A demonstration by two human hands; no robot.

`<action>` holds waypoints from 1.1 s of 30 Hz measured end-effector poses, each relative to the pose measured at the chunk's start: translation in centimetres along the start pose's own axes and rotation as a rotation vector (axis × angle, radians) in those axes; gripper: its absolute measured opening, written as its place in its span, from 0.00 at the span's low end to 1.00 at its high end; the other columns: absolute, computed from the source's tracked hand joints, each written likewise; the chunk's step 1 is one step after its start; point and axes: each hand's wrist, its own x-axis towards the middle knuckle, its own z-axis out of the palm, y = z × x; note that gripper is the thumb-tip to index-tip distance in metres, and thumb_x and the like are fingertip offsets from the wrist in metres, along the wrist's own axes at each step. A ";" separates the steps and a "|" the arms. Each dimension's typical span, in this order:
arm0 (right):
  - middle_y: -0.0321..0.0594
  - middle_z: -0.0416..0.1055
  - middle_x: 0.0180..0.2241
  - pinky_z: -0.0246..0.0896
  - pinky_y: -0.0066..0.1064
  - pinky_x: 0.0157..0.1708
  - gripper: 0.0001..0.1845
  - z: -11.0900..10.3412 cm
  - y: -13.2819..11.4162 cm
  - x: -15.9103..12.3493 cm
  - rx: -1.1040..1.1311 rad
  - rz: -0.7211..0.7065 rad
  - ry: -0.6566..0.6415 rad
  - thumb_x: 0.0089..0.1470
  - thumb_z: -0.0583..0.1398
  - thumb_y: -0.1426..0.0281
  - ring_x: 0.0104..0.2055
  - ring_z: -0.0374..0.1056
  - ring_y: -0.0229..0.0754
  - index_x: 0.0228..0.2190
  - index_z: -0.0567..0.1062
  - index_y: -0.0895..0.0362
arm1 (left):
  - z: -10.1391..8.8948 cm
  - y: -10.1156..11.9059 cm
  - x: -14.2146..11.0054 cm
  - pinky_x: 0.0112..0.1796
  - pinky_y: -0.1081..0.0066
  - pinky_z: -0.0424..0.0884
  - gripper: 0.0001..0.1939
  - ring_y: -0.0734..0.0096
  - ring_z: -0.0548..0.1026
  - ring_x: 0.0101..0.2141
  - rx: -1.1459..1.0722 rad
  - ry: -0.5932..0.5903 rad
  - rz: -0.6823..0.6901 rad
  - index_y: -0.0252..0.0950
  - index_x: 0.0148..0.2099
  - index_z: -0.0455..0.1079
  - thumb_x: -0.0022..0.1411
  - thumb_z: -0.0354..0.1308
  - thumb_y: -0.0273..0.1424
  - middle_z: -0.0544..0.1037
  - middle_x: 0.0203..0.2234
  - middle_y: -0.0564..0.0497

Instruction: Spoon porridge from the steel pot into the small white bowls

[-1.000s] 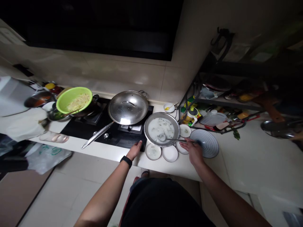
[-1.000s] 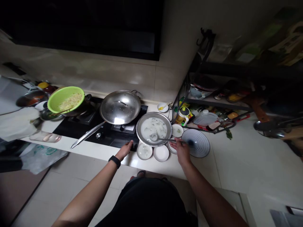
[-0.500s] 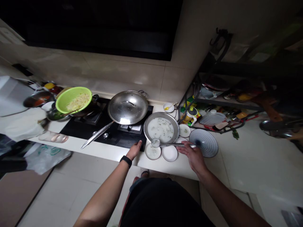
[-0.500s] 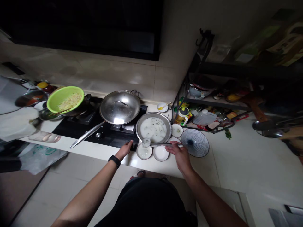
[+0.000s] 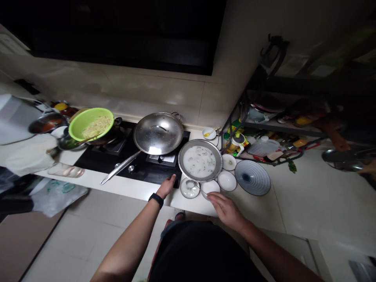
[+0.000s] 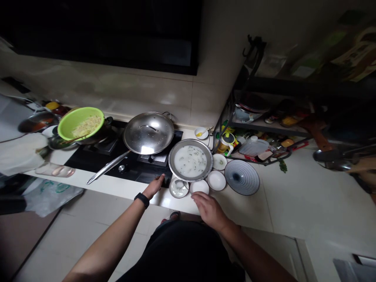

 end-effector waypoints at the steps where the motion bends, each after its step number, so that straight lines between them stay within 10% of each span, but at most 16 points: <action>1: 0.47 0.80 0.49 0.73 0.38 0.50 0.17 -0.2 -0.4 -0.1 -0.092 -0.107 -0.086 0.65 0.54 0.72 0.50 0.77 0.47 0.47 0.80 0.53 | 0.0 0.0 0.0 0.47 0.63 0.71 0.39 0.49 0.76 0.52 0.000 -0.001 0.000 0.29 0.52 0.74 0.65 0.44 0.60 0.80 0.50 0.33; 8: 0.47 0.78 0.52 0.73 0.36 0.50 0.23 -1.7 -1.4 0.1 -0.305 -0.320 -0.210 0.62 0.53 0.76 0.50 0.76 0.46 0.54 0.77 0.52 | 0.0 0.0 0.0 0.46 0.64 0.71 0.39 0.49 0.76 0.53 -0.013 0.011 -0.016 0.29 0.52 0.74 0.65 0.45 0.60 0.80 0.50 0.33; 20: 0.46 0.81 0.44 0.71 0.49 0.53 0.18 -2.7 7.2 4.7 -0.079 0.216 0.274 0.64 0.55 0.57 0.49 0.76 0.53 0.41 0.80 0.52 | -0.1 0.0 0.0 0.46 0.64 0.71 0.38 0.49 0.76 0.53 -0.020 0.018 -0.023 0.30 0.52 0.74 0.65 0.46 0.60 0.79 0.52 0.34; 33: 0.44 0.81 0.29 0.79 0.45 0.40 0.23 -0.7 8.2 4.8 0.747 0.696 0.645 0.47 0.70 0.51 0.35 0.82 0.53 0.34 0.75 0.56 | 0.0 -0.2 0.2 0.47 0.63 0.71 0.39 0.50 0.76 0.52 -0.021 0.006 -0.027 0.31 0.53 0.73 0.64 0.44 0.61 0.80 0.50 0.35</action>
